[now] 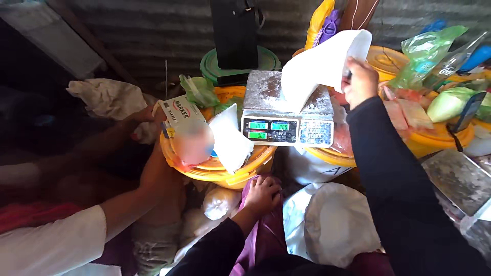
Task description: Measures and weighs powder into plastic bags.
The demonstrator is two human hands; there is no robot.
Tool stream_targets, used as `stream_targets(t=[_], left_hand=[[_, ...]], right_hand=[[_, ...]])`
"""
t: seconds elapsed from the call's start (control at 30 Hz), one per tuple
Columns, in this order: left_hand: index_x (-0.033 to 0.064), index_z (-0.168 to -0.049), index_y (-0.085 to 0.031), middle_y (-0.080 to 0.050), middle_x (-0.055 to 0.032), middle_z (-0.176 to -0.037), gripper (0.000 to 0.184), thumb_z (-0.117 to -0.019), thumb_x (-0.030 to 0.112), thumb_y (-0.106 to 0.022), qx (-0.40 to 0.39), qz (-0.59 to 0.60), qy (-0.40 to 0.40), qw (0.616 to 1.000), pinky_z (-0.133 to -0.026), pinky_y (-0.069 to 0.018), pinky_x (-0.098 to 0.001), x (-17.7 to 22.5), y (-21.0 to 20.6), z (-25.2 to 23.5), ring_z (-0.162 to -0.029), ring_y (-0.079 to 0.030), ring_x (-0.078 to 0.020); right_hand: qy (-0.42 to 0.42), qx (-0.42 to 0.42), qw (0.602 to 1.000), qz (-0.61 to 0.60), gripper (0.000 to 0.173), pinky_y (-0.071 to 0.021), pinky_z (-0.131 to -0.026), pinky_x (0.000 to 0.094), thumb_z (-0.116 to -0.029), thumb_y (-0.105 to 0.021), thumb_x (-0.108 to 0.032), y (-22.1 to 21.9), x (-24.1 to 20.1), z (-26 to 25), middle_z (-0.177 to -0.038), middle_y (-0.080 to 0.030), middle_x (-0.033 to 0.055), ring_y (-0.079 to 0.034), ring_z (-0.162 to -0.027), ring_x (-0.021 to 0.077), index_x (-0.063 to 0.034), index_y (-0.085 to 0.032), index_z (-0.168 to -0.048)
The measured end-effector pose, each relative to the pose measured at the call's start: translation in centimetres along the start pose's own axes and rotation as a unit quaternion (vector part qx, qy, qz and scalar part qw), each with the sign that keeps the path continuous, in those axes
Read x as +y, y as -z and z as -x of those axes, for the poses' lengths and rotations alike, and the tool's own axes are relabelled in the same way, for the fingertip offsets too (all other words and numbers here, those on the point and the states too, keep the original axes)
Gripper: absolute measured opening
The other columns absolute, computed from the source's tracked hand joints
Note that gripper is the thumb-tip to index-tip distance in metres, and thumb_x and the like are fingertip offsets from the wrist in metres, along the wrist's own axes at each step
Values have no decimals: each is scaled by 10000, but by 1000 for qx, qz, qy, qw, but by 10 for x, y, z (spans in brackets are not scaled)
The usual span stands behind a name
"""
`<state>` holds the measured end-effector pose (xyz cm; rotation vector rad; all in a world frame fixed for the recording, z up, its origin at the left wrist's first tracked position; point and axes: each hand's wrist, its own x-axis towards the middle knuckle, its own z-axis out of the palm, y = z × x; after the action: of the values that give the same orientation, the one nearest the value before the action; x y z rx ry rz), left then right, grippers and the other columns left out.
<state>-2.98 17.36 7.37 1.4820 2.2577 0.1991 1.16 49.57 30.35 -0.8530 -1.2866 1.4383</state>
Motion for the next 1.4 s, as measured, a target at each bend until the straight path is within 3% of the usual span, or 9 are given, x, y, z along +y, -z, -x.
stream_targets(t=[0.03, 0.1, 0.2, 0.43, 1.13, 1.3, 1.4], left_hand=[[271, -1270, -711, -606, -68, -1368, 344, -1002, 391, -530, 2, 4, -1, 1000, -1080, -355, -574, -1, 0, 1, -1342, -479, -332], [261, -1267, -712, -609, -83, -1357, 341, -999, 379, -536, 9, 12, -7, 1000, -1064, -361, -585, -3, 1, 2, -1326, -489, -347], [250, -1260, -715, -616, -89, -1343, 337, -995, 371, -545, 16, 9, -18, 1000, -1053, -367, -585, -3, -1, 2, -1314, -497, -351], [240, -1277, -707, -598, -94, -1376, 348, -1005, 365, -529, 4, 26, -13, 1000, -1089, -334, -604, -1, 0, 4, -1355, -463, -357], [240, -1243, -729, -623, -93, -1339, 332, -997, 348, -533, 36, 31, -28, 998, -1056, -356, -586, -6, -3, 4, -1313, -498, -358], [236, -1249, -726, -621, -99, -1337, 332, -1003, 350, -534, 33, 32, -22, 999, -1056, -359, -581, -7, -2, 6, -1305, -501, -359], [226, -1248, -727, -622, -119, -1327, 330, -999, 335, -539, 31, 40, -25, 998, -1060, -353, -597, -8, 0, 6, -1307, -497, -375]], right_hand=[[-12, 24, 998, -51, 249, -496, -560, 224, -1014, -631, -243, 10, 2, 4, -934, -583, 22, -542, -638, 74, -81, -599, -1200], [-36, 61, 985, -159, 175, -484, -525, 188, -1025, -614, -237, 23, 9, 7, -877, -573, 2, -543, -609, 57, -122, -574, -1151], [-68, 80, 963, -247, 198, -486, -570, 192, -1023, -620, -231, 19, 18, 9, -950, -552, 18, -552, -678, 72, -154, -553, -1192], [-41, 64, 967, -244, 110, -507, -573, 175, -1038, -590, -227, 41, 6, 15, -902, -583, -5, -571, -656, 47, -153, -555, -1111], [-26, 69, 967, -243, 95, -497, -548, 178, -1037, -591, -242, 70, 3, 14, -862, -570, 2, -556, -615, 62, -158, -564, -1073], [-32, 71, 949, -307, 91, -492, -594, 151, -1071, -513, -275, 111, 13, 33, -915, -568, -23, -554, -662, 34, -201, -522, -1123], [-48, 103, 938, -327, 154, -483, -573, 147, -1086, -460, -334, 146, 29, 36, -876, -565, -25, -547, -622, 28, -200, -524, -1127]])
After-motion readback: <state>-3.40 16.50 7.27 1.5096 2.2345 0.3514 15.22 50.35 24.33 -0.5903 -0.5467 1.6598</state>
